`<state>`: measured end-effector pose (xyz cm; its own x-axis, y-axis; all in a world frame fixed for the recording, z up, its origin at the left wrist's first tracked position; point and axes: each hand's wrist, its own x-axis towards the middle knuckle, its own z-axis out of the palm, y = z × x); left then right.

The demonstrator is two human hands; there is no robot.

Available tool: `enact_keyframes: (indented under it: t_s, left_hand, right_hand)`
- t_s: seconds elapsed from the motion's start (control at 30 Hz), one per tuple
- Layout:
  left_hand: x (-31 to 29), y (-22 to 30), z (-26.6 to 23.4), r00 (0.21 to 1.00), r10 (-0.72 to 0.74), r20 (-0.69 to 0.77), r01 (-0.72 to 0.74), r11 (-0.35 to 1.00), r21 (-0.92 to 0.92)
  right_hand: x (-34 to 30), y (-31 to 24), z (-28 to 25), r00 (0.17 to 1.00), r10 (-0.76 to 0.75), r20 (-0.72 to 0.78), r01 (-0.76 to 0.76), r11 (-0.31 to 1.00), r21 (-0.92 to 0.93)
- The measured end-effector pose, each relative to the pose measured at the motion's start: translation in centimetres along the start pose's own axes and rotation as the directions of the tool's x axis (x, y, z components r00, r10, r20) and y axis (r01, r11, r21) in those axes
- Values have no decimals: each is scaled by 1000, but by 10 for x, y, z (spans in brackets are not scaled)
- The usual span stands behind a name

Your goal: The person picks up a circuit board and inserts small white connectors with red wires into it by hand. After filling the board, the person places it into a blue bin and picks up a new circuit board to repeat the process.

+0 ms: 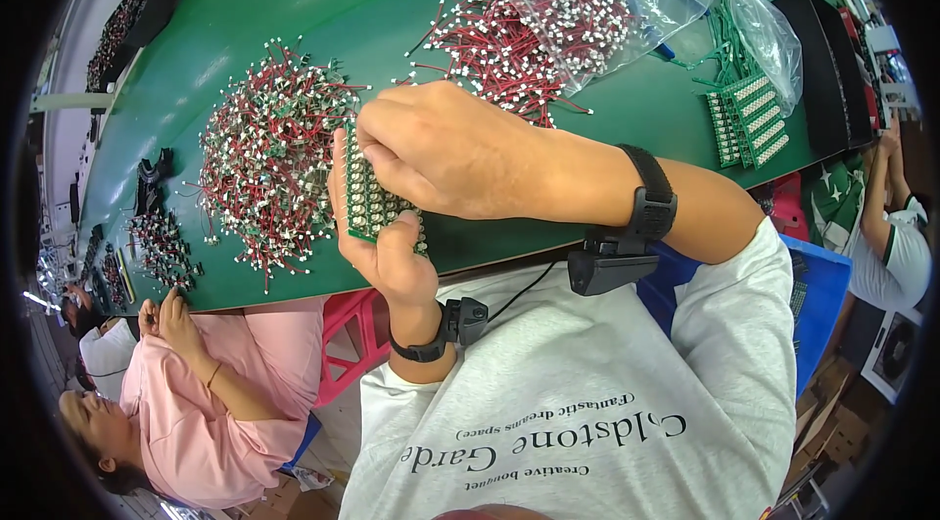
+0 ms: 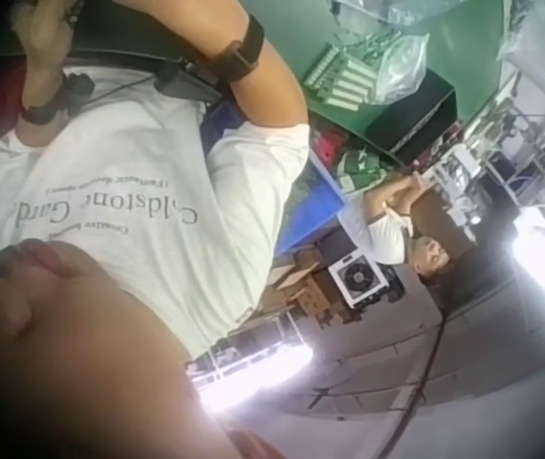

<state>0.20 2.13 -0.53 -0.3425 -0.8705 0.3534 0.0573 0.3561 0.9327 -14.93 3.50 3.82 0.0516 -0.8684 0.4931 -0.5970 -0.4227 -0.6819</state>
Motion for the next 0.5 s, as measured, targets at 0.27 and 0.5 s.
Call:
enact_keyframes:
  t_s: [0.27, 0.5]
  left_hand:
    - [-1, -4, -1, 989, 139, 52, -147, 964, 221]
    - [-5, 5, -8, 990, 80, 115, -106, 964, 243]
  right_hand:
    - [-5, -4, 0, 997, 2, 83, 8, 993, -121]
    - [-11, -4, -1, 999, -28, 23, 32, 975, -220]
